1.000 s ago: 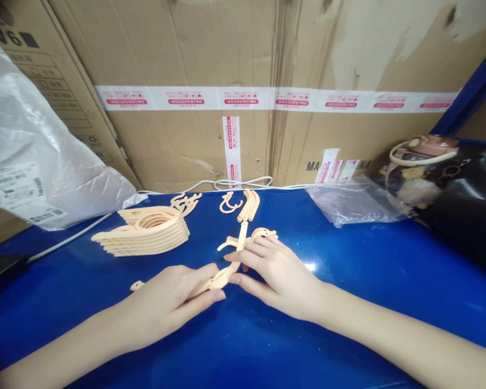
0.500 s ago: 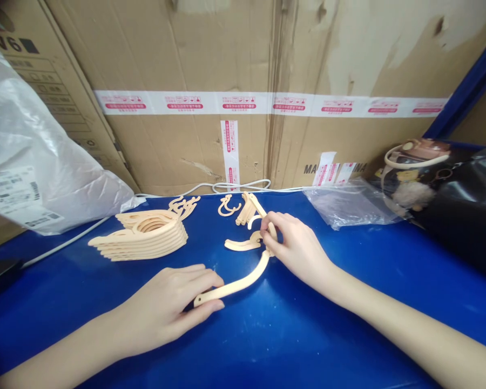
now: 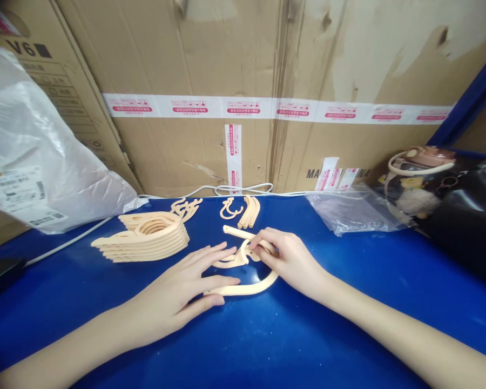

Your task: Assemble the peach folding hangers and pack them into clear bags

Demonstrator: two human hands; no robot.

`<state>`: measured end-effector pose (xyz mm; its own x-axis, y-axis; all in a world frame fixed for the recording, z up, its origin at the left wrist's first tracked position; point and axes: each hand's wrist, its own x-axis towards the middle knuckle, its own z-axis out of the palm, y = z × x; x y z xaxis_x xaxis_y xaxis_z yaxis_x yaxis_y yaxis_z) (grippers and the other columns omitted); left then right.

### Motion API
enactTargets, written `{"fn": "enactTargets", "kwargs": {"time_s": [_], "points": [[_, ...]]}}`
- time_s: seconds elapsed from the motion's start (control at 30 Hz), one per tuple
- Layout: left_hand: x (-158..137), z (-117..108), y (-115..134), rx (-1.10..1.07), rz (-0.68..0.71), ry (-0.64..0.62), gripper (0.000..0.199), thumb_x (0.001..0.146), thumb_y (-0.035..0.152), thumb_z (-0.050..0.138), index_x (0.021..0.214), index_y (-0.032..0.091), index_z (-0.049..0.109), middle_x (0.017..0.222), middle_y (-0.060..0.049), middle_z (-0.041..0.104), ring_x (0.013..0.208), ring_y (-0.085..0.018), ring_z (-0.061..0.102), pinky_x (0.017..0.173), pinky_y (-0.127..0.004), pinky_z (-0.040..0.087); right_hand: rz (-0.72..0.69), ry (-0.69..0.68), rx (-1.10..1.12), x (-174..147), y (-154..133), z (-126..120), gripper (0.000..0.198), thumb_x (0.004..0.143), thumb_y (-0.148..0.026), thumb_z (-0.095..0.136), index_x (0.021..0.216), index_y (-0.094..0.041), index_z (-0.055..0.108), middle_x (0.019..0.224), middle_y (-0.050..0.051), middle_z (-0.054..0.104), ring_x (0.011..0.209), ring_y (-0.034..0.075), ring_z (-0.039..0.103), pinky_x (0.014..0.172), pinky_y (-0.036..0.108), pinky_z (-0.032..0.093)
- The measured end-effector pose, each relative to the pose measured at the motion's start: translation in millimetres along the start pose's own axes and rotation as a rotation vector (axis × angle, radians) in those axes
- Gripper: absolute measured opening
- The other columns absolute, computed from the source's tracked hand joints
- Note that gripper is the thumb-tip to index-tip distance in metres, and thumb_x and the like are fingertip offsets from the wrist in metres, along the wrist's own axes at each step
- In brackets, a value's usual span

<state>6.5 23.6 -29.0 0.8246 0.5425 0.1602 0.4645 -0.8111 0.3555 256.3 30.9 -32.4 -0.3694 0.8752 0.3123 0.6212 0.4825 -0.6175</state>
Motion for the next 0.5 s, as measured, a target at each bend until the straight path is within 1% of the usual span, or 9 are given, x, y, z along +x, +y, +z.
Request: {"fn": "enactTargets", "kwargs": {"time_s": [0.07, 0.13, 0.23, 0.33, 0.4, 0.5], "points": [[0.2, 0.5, -0.5, 0.007, -0.002, -0.046, 0.035, 0.099, 0.035, 0.042, 0.132, 0.034, 0.051, 0.151, -0.002, 0.036, 0.139, -0.026, 0.030, 0.112, -0.052, 0.025, -0.051, -0.046, 0.048, -1.3, -4.0, 1.5, 0.018, 0.095, -0.027, 0.047, 0.091, -0.020, 0.063, 0.088, 0.004, 0.067, 0.080, 0.017, 0.062, 0.071, 0.029, 0.048], [0.2, 0.0, 0.5, 0.012, 0.008, -0.075, 0.037, 0.099, 0.034, 0.041, 0.136, 0.033, 0.047, 0.149, -0.003, 0.039, 0.136, -0.024, 0.036, 0.110, -0.048, 0.030, -0.101, -0.073, 0.051, -1.9, -5.6, 2.6, 0.020, 0.097, -0.027, 0.044, 0.092, -0.020, 0.062, 0.091, 0.004, 0.066, 0.083, 0.016, 0.062, 0.074, 0.029, 0.048], [-0.2, -2.2, 3.7, 0.055, 0.028, -0.065, 0.037, 0.099, 0.036, 0.041, 0.133, 0.026, 0.051, 0.145, -0.006, 0.045, 0.132, -0.025, 0.042, 0.106, -0.044, 0.037, -0.130, -0.052, -0.028, -1.7, -3.4, 3.4, 0.019, 0.098, -0.025, 0.042, 0.092, -0.020, 0.060, 0.091, 0.004, 0.063, 0.085, 0.017, 0.060, 0.077, 0.031, 0.047], [-0.8, -5.8, 7.3, 0.116, 0.000, -0.051, 0.036, 0.099, 0.038, 0.039, 0.125, 0.020, 0.057, 0.140, -0.008, 0.051, 0.123, -0.028, 0.051, 0.098, -0.045, 0.044, -0.090, -0.015, -0.122, -1.2, 1.9, 4.3, 0.015, 0.097, -0.023, 0.041, 0.091, -0.021, 0.055, 0.090, 0.004, 0.062, 0.085, 0.018, 0.059, 0.076, 0.033, 0.047], [-0.9, -8.9, 8.9, 0.150, -0.038, -0.058, 0.037, 0.099, 0.039, 0.037, 0.120, 0.019, 0.060, 0.132, -0.009, 0.056, 0.113, -0.029, 0.057, 0.090, -0.045, 0.049, -0.039, 0.017, -0.135, -0.9, 5.6, 4.9, 0.007, 0.096, -0.022, 0.044, 0.098, -0.022, 0.051, 0.092, 0.003, 0.062, 0.084, 0.018, 0.060, 0.075, 0.033, 0.048], [-0.8, -13.2, 9.3, 0.195, -0.065, -0.069, 0.036, 0.100, 0.037, 0.034, 0.118, 0.021, 0.061, 0.123, -0.009, 0.061, 0.103, -0.027, 0.060, 0.083, -0.043, 0.051, 0.001, 0.049, -0.159, 0.0, 10.5, 5.0, 0.015, 0.095, -0.023, 0.047, 0.110, -0.022, 0.050, 0.096, 0.004, 0.064, 0.087, 0.019, 0.062, 0.077, 0.034, 0.049]]}}
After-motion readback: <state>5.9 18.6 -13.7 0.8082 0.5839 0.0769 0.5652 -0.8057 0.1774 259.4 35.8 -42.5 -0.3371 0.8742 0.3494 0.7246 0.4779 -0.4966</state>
